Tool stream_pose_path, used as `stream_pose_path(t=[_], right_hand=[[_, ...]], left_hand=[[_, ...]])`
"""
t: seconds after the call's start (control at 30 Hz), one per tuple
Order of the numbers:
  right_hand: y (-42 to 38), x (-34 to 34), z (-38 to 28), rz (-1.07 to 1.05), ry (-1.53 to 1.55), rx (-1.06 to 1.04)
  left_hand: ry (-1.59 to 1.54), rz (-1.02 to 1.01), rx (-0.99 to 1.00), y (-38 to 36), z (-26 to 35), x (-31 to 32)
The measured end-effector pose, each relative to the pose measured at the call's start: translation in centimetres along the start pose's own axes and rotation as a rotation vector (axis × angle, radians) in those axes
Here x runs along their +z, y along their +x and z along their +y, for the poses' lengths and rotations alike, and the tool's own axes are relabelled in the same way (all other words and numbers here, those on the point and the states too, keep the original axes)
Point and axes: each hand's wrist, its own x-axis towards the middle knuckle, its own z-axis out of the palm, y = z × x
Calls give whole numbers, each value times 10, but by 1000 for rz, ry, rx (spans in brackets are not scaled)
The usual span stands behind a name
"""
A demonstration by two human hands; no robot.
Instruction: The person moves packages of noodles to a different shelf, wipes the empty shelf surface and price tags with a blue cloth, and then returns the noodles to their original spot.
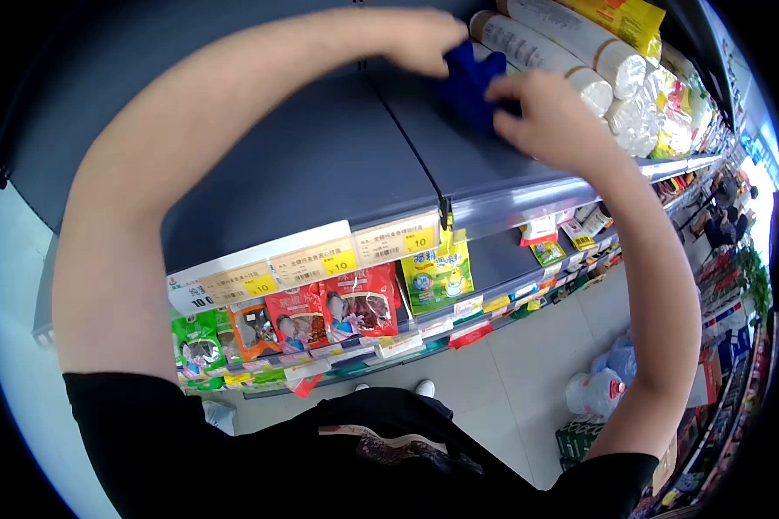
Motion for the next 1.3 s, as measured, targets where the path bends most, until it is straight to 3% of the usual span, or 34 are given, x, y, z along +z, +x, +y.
stream_pose_path(t=[0.1, 0.33, 0.43, 0.5, 0.6, 0.7, 0.87, 0.97, 1.07, 1.13, 1.2, 1.27, 1.3], right_hand=[[-27, 11, -6, -72, -138, -34], [-17, 12, -30, -214, 128, 208], [-2, 7, -58, -328, 251, 240], [7, 14, -74, -311, 267, 139], [16, 28, -99, -216, 247, 59], [46, 22, -131, -504, 347, 74], [89, 56, -191, -563, 457, -104], [119, 75, -245, -586, 579, -192], [140, 86, -284, -621, 819, -59], [152, 89, -294, -615, 953, 17], [161, 81, -279, -478, 1104, 50], [163, 71, -256, -362, 1290, 86], [156, 55, -245, -328, 1426, 92]], left_hand=[[-60, -82, 53, 10, 34, 39], [-83, -195, 60, -12, 30, 28], [-106, -254, 45, -39, 23, 22], [-98, -302, 77, -61, 16, 15], [-115, -355, 14, -101, 4, 6], [-160, -387, -36, -148, -9, -2], [-144, -487, -82, -226, -34, -18], [-131, -658, -164, -272, -53, -31], [-35, -752, -461, -309, -59, -46], [-42, -572, -380, -324, -79, -53], [-84, -434, -383, -322, -89, -65], [-69, -142, -356, -310, -93, -77], [-62, -243, -300, -282, -69, -102]])
